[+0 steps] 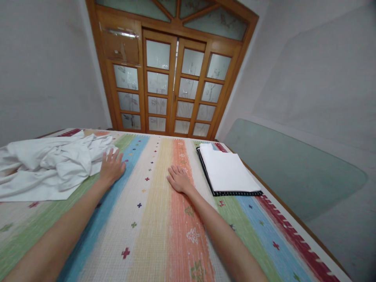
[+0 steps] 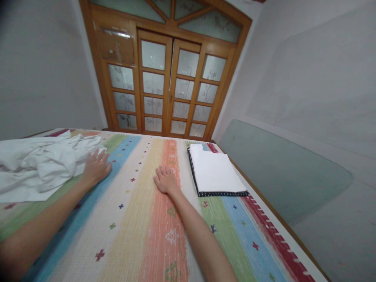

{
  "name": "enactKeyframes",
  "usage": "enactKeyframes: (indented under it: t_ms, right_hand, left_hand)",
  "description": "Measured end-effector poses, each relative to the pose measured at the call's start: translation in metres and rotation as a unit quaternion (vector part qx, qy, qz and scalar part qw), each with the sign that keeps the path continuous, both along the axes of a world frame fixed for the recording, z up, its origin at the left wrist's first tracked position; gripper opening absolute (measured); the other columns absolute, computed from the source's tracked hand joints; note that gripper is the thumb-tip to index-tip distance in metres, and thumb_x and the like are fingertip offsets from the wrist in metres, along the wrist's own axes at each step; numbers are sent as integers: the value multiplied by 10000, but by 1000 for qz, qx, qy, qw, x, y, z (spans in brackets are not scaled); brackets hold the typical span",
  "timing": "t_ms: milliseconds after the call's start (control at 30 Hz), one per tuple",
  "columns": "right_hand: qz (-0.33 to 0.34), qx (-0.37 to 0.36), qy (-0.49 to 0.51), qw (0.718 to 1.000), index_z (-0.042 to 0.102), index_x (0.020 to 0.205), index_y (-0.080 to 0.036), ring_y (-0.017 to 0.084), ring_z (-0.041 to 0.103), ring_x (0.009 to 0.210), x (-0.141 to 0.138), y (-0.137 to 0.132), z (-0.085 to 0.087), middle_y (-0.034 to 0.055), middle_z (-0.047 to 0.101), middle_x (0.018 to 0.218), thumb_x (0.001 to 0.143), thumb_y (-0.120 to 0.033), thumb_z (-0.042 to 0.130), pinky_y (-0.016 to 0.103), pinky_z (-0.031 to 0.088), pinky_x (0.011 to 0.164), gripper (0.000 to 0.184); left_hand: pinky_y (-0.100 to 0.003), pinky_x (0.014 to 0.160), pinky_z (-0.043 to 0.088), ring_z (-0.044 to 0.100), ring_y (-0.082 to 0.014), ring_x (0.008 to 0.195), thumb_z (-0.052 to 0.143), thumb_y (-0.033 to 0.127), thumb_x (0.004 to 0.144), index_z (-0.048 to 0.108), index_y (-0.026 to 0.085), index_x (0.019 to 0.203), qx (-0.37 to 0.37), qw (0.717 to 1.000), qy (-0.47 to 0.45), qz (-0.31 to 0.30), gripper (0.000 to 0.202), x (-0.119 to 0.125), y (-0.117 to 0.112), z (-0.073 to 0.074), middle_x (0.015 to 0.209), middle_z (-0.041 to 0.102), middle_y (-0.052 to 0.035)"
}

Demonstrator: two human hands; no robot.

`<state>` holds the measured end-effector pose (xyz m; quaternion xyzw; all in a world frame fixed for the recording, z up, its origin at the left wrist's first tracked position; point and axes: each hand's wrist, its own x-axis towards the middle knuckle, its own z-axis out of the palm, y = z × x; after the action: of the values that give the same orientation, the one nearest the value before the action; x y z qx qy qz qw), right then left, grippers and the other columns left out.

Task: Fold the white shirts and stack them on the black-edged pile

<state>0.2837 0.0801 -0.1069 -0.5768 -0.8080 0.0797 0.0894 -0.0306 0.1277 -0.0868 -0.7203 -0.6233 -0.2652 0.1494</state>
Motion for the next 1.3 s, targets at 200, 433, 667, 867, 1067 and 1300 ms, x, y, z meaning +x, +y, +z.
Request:
enactKeyframes:
  t_ms: [200, 433, 667, 867, 1067, 1300]
  right_hand:
    - [-9, 10, 0, 1000, 324, 1518, -195, 310, 184, 1474, -2, 0, -3, 100, 240, 1602, 1009, -460, 231, 514, 140, 1161, 582]
    - [-9, -3, -7, 1000, 291, 1533, -182, 317, 144, 1483, -2, 2, -7, 99, 197, 1613, 1010, -472, 196, 512, 107, 1164, 605]
    - [-9, -8, -9, 1000, 284, 1535, -170, 319, 136, 1484, -2, 3, -8, 108, 184, 1614, 1009, -465, 192, 511, 96, 1165, 611]
    - [-5, -24, -1, 1000, 281, 1538, -192, 298, 120, 1490, 0, 6, -6, 91, 170, 1619, 1008, -479, 207, 495, 89, 1168, 607]
    - [-1, -40, 82, 996, 398, 1484, -232, 279, 163, 1481, 7, 16, -12, 67, 273, 1593, 1021, -449, 177, 509, 93, 1170, 558]
    - [8, -9, 440, 898, 701, 943, -193, 230, 607, 977, 20, 23, -21, 58, 723, 970, 914, -700, 292, 401, 407, 976, 652]
  left_hand:
    - [-702, 1035, 247, 198, -434, 1426, 428, 332, 827, 266, -73, 1418, 59, 956, -153, 243, 735, -45, -8, 46, 1530, 244, -332]
    - [-638, 947, 349, 461, -451, 1226, 446, 254, 787, 562, -75, 1140, -149, 923, -145, 324, 496, -97, -10, 60, 1294, 520, -355]
    - [-621, 958, 322, 507, -416, 1165, 376, 247, 871, 505, -37, 1114, -6, 916, -251, 314, 396, -76, -4, 67, 1178, 581, -324]
    - [-500, 1035, 342, 532, -319, 1153, 396, 246, 899, 475, 108, 1004, 99, 950, -277, 108, 190, -10, 4, 75, 1197, 591, -246]
    - [-422, 1005, 396, 567, -261, 1110, 414, 320, 910, 448, 207, 893, 70, 948, -288, -118, 119, 62, -10, 58, 1133, 625, -162]
    - [-347, 779, 473, 575, -193, 775, 382, 340, 925, 471, 228, 832, -170, 901, -148, -372, 171, 157, -62, 12, 816, 607, -29]
